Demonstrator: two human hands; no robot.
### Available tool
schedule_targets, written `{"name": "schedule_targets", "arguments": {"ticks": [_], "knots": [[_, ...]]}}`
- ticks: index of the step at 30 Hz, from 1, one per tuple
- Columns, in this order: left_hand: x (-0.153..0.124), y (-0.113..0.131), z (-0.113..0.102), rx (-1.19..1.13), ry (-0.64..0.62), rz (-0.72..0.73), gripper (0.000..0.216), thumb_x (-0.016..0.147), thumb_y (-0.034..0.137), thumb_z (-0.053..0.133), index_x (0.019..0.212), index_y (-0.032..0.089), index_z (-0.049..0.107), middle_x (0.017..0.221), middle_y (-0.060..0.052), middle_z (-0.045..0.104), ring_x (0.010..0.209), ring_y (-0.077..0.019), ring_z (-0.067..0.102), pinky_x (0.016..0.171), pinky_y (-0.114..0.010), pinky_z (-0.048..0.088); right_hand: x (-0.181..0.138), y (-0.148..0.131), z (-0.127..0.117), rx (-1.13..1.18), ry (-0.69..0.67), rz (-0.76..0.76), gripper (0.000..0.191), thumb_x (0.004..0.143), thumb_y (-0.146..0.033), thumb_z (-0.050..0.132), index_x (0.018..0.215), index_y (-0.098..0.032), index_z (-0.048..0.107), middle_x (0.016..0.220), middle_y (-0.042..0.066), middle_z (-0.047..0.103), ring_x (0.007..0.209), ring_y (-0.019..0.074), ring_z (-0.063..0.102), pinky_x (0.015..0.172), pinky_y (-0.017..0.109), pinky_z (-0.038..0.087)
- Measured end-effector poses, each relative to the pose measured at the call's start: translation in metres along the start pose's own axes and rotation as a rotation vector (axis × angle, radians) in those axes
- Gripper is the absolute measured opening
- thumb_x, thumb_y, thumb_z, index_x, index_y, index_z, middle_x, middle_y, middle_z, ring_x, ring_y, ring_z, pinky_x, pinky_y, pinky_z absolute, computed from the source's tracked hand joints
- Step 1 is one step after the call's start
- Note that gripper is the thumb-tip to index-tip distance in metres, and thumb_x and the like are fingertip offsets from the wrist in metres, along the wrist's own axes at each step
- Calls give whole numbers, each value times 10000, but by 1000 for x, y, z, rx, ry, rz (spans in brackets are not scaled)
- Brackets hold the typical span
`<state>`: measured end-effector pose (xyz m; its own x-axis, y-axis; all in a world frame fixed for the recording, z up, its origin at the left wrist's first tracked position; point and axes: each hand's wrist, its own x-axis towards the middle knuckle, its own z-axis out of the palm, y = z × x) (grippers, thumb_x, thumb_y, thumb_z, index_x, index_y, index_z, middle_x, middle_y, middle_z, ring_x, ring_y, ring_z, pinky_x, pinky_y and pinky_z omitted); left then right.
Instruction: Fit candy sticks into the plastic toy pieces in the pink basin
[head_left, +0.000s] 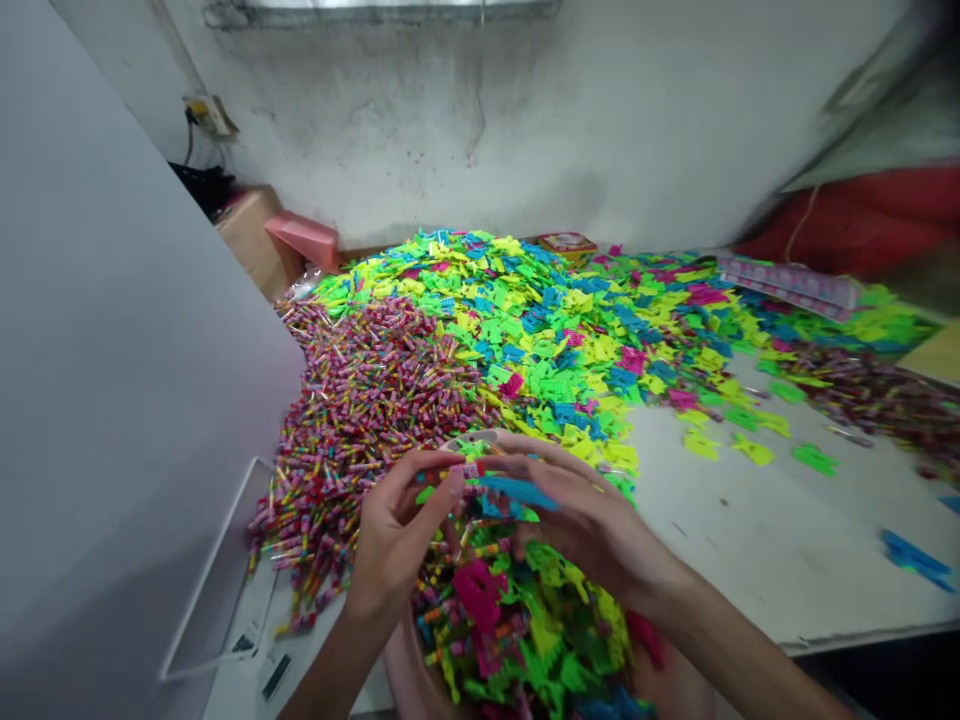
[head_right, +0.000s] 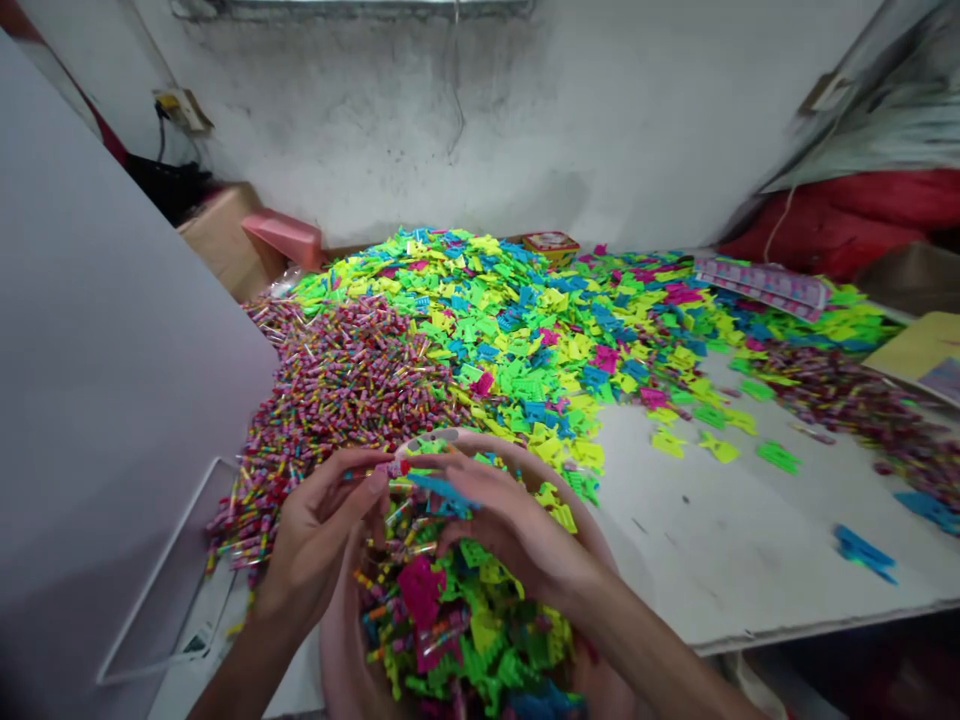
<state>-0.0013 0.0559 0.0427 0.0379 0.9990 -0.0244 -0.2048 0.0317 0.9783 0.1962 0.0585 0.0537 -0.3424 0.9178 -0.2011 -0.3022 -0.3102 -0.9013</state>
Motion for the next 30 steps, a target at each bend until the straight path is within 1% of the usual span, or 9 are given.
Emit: {"name": "schedule_targets", "arguments": {"ticks": [2, 4, 9, 13, 16, 18, 22, 27, 30], "knots": [[-1, 0, 0, -17, -21, 0, 278, 847, 412, 755, 981, 173, 705, 697, 2, 634, 535, -114, 594, 432, -196, 531, 0, 3, -3, -153, 81, -28, 400, 780, -401, 827, 1156, -291, 743, 1417, 72, 625, 1176, 290, 649, 886, 412, 600], [-3, 2, 1, 8, -37, 5, 253, 860, 404, 741, 971, 182, 692, 728, -8, 663, 558, -129, 634, 433, -199, 547, 0, 4, -4, -267, 136, -58, 344, 743, -420, 859, 1042, -270, 777, 1393, 71, 640, 1182, 292, 644, 918, 412, 588], [-9, 6, 2, 190, -36, 129, 189, 903, 355, 693, 1028, 214, 698, 945, -44, 733, 632, -145, 702, 474, -210, 584, -1, 0, 1, -474, 101, -191, 291, 843, -506, 750, 970, -245, 746, 1082, 75, 732, 1102, 283, 675, 889, 391, 593], [-14, 7, -1, 486, -13, 349, 140, 919, 258, 678, 1053, 235, 714, 990, -47, 744, 857, -179, 733, 666, -235, 614, -7, 0, 5, -655, 151, -356, 226, 969, -441, 604, 1067, -257, 692, 1039, 62, 718, 1098, 266, 676, 935, 401, 575], [-17, 11, -1, 674, -1, 578, 195, 911, 155, 676, 1087, 238, 685, 997, -28, 733, 935, -156, 706, 862, -264, 582, -12, 2, 6, -754, 177, -354, 284, 992, -415, 576, 1237, -279, 625, 1092, 67, 726, 1016, 263, 711, 845, 406, 616], [-19, 14, 1, 731, -10, 679, 220, 906, 110, 669, 1094, 224, 670, 1004, -32, 725, 949, -150, 697, 909, -275, 569, -13, 4, 5, -817, 181, -358, 288, 977, -400, 611, 1241, -286, 623, 1166, 71, 728, 1054, 279, 712, 837, 417, 627], [-22, 20, 6, 787, -16, 754, 217, 909, 89, 660, 1091, 208, 661, 1007, -47, 725, 968, -162, 704, 929, -294, 582, -15, 3, 6, -1008, 140, -470, 144, 1003, -310, 585, 1118, -271, 663, 1220, 67, 739, 1161, 292, 689, 942, 441, 596], [-24, 18, 12, 918, 8, 891, 235, 931, 52, 618, 1125, 183, 641, 973, -38, 736, 938, -136, 723, 942, -256, 591, -19, 1, 11, -1200, 131, -670, 137, 1006, -177, 548, 1126, -229, 591, 1054, 92, 771, 988, 253, 751, 883, 365, 613], [-24, 15, 8, 948, -1, 902, 262, 940, 47, 595, 1164, 175, 639, 1004, -42, 747, 966, -138, 720, 981, -255, 577, -20, 1, 10, -1249, 100, -728, 134, 989, -136, 549, 1092, -221, 556, 985, 98, 758, 923, 249, 752, 835, 344, 617]]}}
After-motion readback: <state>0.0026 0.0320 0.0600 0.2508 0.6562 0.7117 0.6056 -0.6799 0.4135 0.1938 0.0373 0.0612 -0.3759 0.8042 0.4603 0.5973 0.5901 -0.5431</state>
